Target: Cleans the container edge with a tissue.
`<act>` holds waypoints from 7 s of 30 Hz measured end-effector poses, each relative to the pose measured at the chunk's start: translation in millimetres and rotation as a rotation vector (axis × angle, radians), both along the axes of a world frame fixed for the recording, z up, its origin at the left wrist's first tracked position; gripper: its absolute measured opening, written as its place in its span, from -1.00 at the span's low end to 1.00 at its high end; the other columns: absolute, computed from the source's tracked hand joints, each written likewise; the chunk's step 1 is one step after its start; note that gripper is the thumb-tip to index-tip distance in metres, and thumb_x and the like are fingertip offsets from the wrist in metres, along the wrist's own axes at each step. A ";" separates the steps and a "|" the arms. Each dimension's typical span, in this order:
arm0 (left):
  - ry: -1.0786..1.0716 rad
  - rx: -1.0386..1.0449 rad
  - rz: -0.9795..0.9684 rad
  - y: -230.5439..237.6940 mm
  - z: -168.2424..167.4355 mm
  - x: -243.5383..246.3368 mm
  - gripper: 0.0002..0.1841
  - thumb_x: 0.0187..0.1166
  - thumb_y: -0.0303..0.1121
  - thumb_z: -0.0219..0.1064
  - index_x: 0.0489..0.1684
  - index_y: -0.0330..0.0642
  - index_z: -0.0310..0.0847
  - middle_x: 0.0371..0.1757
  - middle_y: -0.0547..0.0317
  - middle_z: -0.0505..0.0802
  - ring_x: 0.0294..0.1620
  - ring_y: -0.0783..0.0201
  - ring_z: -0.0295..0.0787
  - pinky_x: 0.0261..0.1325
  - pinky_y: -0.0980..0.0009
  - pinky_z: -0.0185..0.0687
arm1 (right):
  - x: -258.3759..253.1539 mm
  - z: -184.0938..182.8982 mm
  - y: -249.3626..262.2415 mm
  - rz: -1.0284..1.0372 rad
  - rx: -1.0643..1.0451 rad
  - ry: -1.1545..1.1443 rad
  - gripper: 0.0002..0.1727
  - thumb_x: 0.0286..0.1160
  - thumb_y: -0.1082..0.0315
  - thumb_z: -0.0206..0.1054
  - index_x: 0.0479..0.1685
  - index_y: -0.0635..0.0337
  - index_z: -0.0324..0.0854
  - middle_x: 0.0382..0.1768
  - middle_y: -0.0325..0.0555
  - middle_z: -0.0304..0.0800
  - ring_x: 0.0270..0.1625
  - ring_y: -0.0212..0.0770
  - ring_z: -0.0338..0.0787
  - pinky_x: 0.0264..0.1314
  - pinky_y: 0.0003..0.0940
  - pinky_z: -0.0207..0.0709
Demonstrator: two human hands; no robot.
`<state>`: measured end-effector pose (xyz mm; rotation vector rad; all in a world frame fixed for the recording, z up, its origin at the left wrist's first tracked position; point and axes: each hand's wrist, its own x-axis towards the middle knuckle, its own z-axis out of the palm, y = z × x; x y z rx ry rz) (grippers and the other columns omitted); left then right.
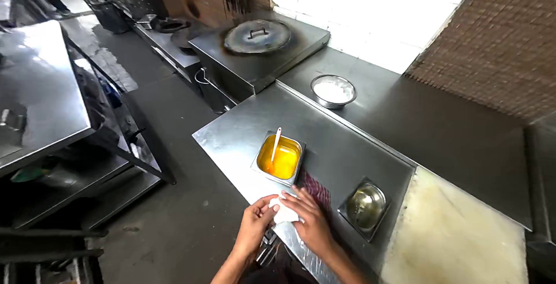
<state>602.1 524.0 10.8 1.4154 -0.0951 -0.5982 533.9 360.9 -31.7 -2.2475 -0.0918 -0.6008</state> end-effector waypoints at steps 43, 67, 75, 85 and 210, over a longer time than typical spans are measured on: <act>-0.139 0.199 0.293 -82.9 -96.4 182.8 -0.71 0.71 -0.28 0.33 0.01 -0.38 0.42 -0.29 0.01 0.60 -0.29 0.21 0.59 -0.10 0.21 0.60 | 93.7 -44.2 72.4 -0.977 0.000 0.160 -0.54 0.24 0.76 0.31 0.17 0.35 0.78 0.08 0.26 0.77 0.18 0.27 0.76 0.25 0.09 0.66; 0.616 0.070 0.048 -16.9 -56.2 107.6 -0.49 0.93 -0.08 -0.15 0.63 -0.29 0.11 -0.01 -0.26 0.75 -0.34 0.03 0.86 -0.27 0.21 0.84 | 62.8 -26.3 79.4 -1.057 -0.075 0.387 -0.53 0.31 0.72 0.28 0.23 0.26 0.79 0.17 0.21 0.80 0.25 0.27 0.76 0.28 0.07 0.67; -0.154 0.236 -0.289 -38.3 -64.5 253.2 -0.50 0.86 -0.18 0.03 0.49 -0.49 0.32 0.31 -0.34 0.64 0.26 -0.05 0.63 0.33 0.01 0.52 | 75.8 -37.8 37.6 -1.155 -0.096 0.298 -0.55 0.34 0.76 0.29 0.20 0.27 0.81 0.25 0.17 0.83 0.29 0.22 0.81 0.31 0.19 0.66; -0.205 0.374 -0.786 -82.4 -75.1 236.2 -0.68 0.78 -0.14 0.24 0.15 -0.25 0.55 -0.23 -0.09 0.66 -0.33 0.10 0.54 -0.27 0.12 0.49 | 86.4 -28.8 6.4 -1.035 -0.059 0.350 -0.54 0.38 0.80 0.24 0.18 0.26 0.81 0.27 0.16 0.81 0.29 0.19 0.82 0.33 0.15 0.66; -0.341 0.446 -0.562 -83.6 -85.4 216.1 -0.40 0.77 -0.28 0.23 0.76 -0.08 0.10 -0.25 -0.06 0.72 -0.34 -0.01 0.64 -0.17 -0.06 0.57 | 86.2 -44.2 157.1 -1.341 -0.229 0.472 -0.40 0.14 0.72 0.32 0.33 0.26 0.75 0.29 0.13 0.77 0.18 0.25 0.72 0.09 0.03 0.67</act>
